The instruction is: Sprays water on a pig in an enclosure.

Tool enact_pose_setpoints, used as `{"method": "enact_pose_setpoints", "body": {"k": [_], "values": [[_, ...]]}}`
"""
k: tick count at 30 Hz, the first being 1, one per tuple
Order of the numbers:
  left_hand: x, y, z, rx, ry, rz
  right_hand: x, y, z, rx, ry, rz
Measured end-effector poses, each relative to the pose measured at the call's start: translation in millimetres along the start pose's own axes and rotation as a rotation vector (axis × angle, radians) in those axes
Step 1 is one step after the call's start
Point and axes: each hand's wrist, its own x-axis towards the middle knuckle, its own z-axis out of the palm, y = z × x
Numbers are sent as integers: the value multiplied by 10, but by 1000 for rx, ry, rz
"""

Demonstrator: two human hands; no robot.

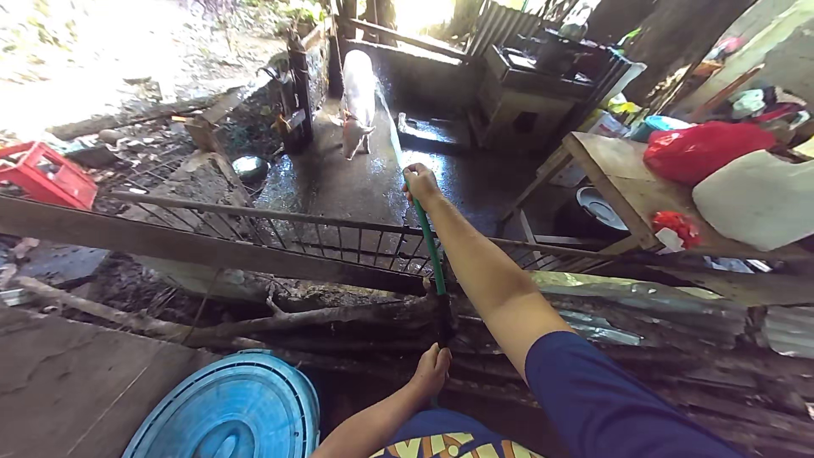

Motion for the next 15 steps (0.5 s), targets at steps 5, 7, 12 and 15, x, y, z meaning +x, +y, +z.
{"method": "enact_pose_setpoints", "body": {"k": [5, 7, 12, 15], "values": [[-4, 10, -18, 11, -2, -16, 18, 14, 52, 12, -6, 20], [-6, 9, -22, 11, -5, -13, 29, 27, 68, 12, -7, 30], [-4, -24, -25, -7, -14, -12, 67, 79, 90, 23, -7, 63], [-6, -39, -27, -10, -21, -8, 86, 115, 95, 28, -7, 81]]}}
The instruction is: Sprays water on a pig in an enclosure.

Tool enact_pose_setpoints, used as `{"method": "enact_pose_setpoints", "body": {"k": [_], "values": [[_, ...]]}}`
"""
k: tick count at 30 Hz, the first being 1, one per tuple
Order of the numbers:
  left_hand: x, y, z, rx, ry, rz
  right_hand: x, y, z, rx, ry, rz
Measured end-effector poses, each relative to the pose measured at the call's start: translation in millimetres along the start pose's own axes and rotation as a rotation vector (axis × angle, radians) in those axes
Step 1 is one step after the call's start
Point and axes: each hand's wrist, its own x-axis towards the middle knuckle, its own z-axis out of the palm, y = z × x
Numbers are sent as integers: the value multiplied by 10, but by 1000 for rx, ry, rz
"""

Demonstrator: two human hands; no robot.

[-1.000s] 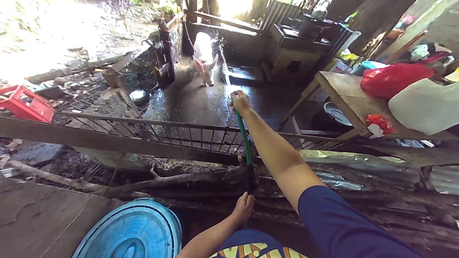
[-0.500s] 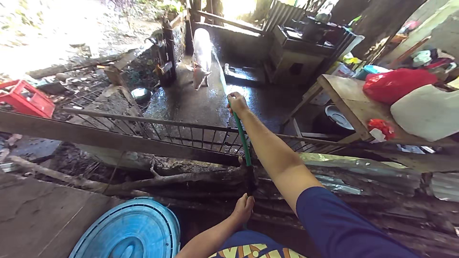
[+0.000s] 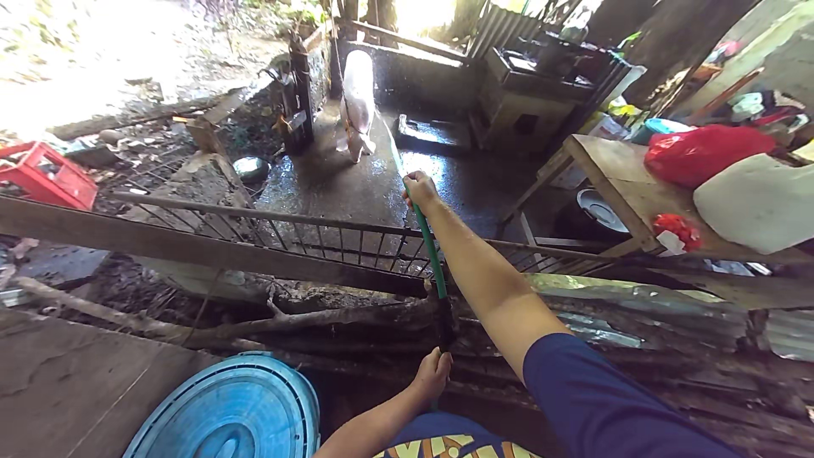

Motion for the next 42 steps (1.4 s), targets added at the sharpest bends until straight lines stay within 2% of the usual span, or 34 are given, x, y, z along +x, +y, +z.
{"method": "enact_pose_setpoints", "body": {"k": [42], "values": [[-40, 9, 5, 84, -113, 12, 26, 196, 48, -67, -65, 154]]}}
